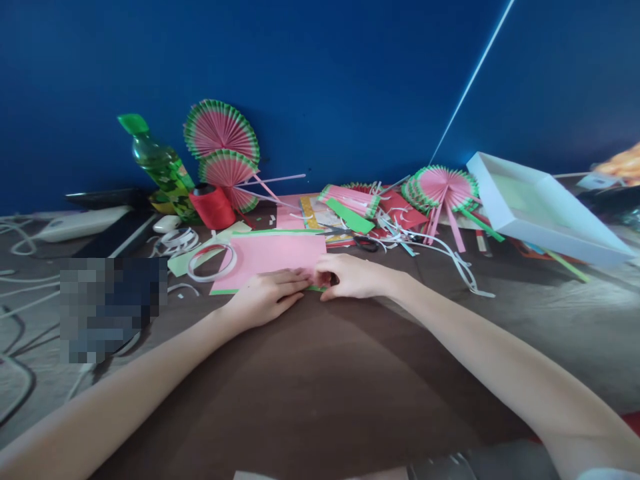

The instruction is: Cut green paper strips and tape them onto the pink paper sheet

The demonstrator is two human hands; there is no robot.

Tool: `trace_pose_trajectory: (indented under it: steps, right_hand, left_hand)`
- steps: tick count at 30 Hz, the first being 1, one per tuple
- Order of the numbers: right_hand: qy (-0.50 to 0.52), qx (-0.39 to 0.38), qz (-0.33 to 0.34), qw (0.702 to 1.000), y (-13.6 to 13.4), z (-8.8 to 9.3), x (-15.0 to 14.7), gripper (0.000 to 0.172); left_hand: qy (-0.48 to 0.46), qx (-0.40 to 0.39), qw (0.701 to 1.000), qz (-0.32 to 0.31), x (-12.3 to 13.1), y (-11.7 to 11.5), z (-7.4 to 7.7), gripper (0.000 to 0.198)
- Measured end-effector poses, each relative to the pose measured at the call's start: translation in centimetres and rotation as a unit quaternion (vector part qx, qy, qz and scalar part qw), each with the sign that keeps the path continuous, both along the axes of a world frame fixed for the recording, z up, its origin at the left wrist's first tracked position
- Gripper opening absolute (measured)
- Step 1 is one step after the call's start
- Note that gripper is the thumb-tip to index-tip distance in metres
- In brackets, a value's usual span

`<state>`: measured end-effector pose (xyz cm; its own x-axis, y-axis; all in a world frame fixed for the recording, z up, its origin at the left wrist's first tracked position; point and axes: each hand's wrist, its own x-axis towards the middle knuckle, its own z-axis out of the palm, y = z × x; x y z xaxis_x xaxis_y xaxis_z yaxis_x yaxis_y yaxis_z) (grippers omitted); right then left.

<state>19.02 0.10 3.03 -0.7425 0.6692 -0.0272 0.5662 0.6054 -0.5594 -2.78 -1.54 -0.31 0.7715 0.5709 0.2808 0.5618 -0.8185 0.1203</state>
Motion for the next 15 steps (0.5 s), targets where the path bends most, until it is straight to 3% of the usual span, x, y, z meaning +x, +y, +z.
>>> trace_pose_trajectory:
  steps: [5,10,15]
  right_hand:
    - [0.029,0.035,0.01,0.999,0.0,-0.8,0.6,0.002]
    - [0.064,0.075,0.023,0.995,-0.3,-1.5,0.8,0.006]
    - [0.104,0.09,-0.014,0.99,-0.3,-2.2,0.8,0.004]
  left_hand:
    - [0.005,-0.009,1.0,0.008,0.0,0.1,-0.2,0.033]
    - [0.029,0.026,0.999,-0.02,-0.1,-0.1,0.0,0.035]
    - [0.061,0.03,0.998,-0.017,0.1,-0.4,0.5,0.035]
